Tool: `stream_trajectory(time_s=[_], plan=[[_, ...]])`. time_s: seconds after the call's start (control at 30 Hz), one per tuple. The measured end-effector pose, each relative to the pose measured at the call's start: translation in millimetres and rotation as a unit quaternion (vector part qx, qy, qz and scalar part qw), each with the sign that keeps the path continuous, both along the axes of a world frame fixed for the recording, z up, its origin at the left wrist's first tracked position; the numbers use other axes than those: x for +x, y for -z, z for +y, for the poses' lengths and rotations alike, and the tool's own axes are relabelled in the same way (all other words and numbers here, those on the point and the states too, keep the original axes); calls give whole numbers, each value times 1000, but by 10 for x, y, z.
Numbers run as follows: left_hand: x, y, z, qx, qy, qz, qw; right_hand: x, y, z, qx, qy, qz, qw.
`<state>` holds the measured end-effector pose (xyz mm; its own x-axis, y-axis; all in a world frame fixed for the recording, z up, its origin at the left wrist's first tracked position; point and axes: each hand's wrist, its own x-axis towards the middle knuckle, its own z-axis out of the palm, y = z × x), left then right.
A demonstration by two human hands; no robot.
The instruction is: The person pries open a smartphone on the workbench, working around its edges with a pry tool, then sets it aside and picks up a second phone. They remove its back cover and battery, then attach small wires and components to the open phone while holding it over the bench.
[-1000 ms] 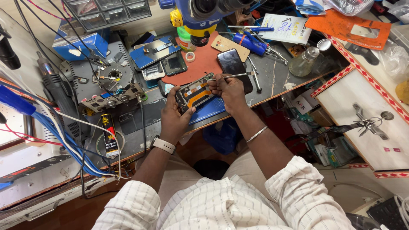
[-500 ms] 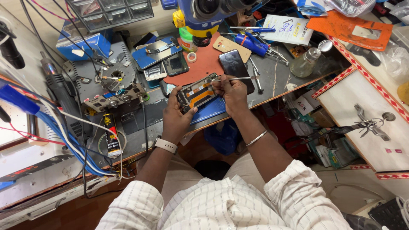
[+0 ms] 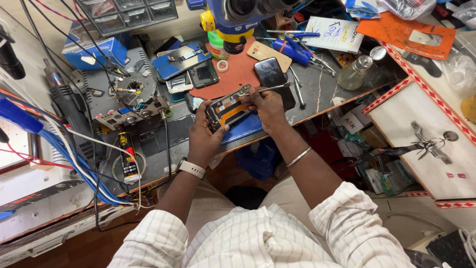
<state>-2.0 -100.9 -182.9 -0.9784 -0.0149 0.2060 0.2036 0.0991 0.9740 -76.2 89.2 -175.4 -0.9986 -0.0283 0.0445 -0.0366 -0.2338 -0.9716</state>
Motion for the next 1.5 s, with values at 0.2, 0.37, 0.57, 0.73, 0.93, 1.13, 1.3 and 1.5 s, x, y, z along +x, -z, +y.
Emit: stream_trajectory(time_s=[0.2,0.37,0.57,0.73,0.93,1.13,1.3,1.5], plan=[[-50,76,6,40,12,16,999,23,56,38,-121,9,10,993],[-49,93,18,39,9,11,999,14,42,-6,-69,36,21,997],[-24,88,23,31,4,8,999,34,20,-31,5,24,17,1000],[-31,75,29,12,2,15,1000,61,35,46,-96,0,39,995],[-39,69,32,13,2,7,1000,28,36,11,-60,35,33,997],[-33,103,39,31,10,22,999,44,29,0,17,21,29,999],[-37,93,53,28,9,23,999,60,36,55,-118,17,34,992],[-53,86,66,35,12,38,999,47,30,25,-57,48,36,997]])
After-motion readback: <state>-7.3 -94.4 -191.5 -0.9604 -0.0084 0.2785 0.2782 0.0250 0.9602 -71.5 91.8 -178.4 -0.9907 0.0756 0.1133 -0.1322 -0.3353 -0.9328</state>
